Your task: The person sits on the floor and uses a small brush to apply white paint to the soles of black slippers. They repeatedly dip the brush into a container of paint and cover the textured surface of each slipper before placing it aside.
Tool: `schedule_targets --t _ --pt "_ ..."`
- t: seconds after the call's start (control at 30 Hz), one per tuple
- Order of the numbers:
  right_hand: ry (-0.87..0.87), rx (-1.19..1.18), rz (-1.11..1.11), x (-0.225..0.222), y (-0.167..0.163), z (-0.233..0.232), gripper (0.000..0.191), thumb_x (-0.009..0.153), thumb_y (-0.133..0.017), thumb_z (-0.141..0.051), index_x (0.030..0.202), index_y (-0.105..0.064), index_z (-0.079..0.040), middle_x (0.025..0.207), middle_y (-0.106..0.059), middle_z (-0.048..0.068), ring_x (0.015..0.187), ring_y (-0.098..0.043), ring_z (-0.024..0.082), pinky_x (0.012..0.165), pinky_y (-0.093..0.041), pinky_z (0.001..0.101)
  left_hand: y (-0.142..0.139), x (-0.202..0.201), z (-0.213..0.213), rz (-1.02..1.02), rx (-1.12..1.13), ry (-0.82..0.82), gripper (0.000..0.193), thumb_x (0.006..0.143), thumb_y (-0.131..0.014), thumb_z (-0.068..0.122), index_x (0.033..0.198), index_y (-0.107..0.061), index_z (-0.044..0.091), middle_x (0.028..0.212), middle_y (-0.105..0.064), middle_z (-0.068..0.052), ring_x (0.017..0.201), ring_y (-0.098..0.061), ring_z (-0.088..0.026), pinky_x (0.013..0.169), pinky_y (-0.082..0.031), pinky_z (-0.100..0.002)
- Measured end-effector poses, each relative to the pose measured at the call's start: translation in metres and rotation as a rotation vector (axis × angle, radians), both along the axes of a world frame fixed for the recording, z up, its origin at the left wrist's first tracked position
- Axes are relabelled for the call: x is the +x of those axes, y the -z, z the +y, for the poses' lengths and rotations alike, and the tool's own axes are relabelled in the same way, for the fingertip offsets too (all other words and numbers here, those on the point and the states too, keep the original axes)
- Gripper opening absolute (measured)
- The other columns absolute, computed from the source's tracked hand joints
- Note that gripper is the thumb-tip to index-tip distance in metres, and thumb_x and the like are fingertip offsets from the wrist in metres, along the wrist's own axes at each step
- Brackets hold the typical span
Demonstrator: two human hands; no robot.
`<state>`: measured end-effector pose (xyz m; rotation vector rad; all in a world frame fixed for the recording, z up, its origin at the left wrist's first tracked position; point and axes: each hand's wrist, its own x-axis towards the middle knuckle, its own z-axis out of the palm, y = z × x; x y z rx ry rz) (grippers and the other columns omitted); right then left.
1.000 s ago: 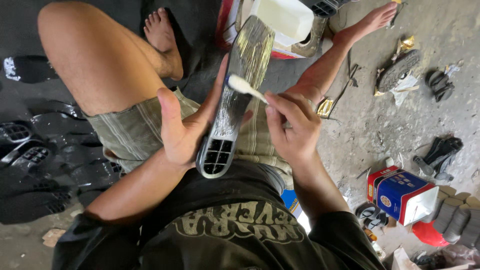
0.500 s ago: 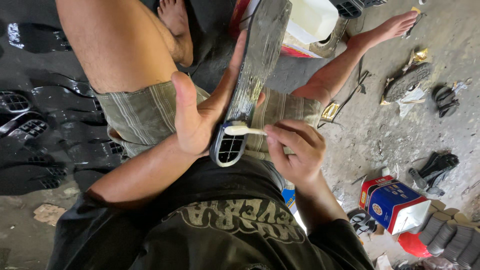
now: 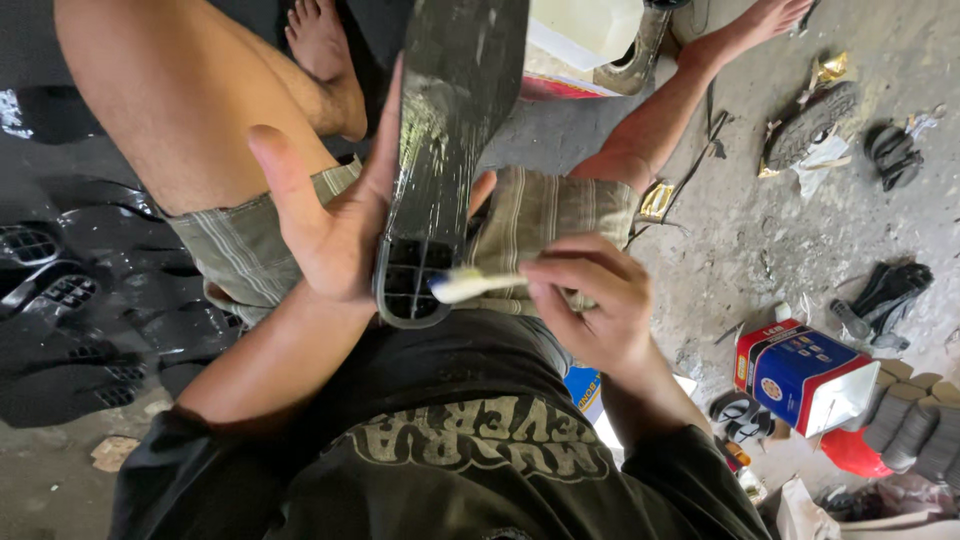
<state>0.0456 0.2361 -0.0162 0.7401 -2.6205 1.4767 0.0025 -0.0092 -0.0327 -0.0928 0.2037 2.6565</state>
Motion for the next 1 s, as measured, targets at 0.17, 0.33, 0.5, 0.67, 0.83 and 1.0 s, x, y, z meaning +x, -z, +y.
schedule_targets --t 0.17,0.33,0.5,0.67,0.83,1.0 --pt "0.052 -0.712 -0.653 0.017 0.008 -0.026 0.045 0.09 -0.08 -0.015 0.124 -0.056 0.001 0.112 -0.069 0.012 0.057 -0.058 0.003 0.046 -0.048 0.0177 0.014 0.001 0.027 0.197 -0.237 -0.246 0.1 0.098 -0.029 0.086 0.169 -0.012 0.018 0.159 -0.038 -0.006 0.137 -0.045 -0.017 0.119 -0.038 -0.036" --pt "0.247 -0.796 -0.752 0.013 0.017 -0.019 0.044 0.096 -0.08 -0.011 0.131 -0.059 0.004 0.11 -0.071 0.01 0.091 -0.069 0.014 0.084 -0.058 0.0279 0.037 0.014 0.02 0.414 -0.456 0.023 0.074 0.111 -0.047 0.053 0.164 -0.028 0.006 0.162 -0.045 -0.01 0.149 -0.046 -0.021 0.128 -0.036 -0.038" --pt "0.275 -0.516 -0.663 0.0 0.034 -0.006 0.04 0.091 -0.079 -0.013 0.124 -0.062 0.004 0.098 -0.068 0.004 0.082 -0.064 0.009 0.074 -0.054 0.0247 0.059 0.028 0.014 0.381 -0.448 0.119 0.072 0.108 -0.063 0.012 0.167 -0.022 0.005 0.161 -0.05 -0.009 0.148 -0.049 -0.022 0.127 -0.039 -0.041" --pt "0.264 -0.198 -0.339 -0.036 0.046 0.011 0.029 0.102 -0.075 -0.014 0.121 -0.057 -0.002 0.087 -0.055 -0.002 0.07 -0.044 0.002 0.059 -0.033 0.0208 0.063 0.028 0.009 0.105 -0.326 0.102 0.063 0.105 -0.063 0.015 0.161 -0.035 0.011 0.152 -0.054 -0.016 0.135 -0.059 -0.029 0.111 -0.052 -0.045" --pt "0.408 0.514 0.081 -0.13 0.054 0.058 0.015 0.105 -0.069 -0.017 0.119 -0.071 -0.014 0.104 -0.074 0.005 0.079 -0.066 0.018 0.065 -0.049 0.0339 0.06 0.02 -0.002 -0.008 -0.285 0.069 0.044 0.106 -0.06 0.015 0.147 -0.045 0.014 0.146 -0.058 -0.025 0.123 -0.067 -0.036 0.095 -0.059 -0.044" --pt "0.32 1.002 0.143 -0.191 0.064 0.053 0.012 0.094 -0.069 -0.019 0.103 -0.076 -0.019 0.101 -0.072 0.012 0.078 -0.071 0.034 0.067 -0.054 0.0495 0.054 0.018 0.0 0.016 -0.365 0.038 0.046 0.104 -0.059 0.013 0.148 -0.045 0.015 0.145 -0.057 -0.028 0.123 -0.066 -0.038 0.093 -0.059 -0.043"
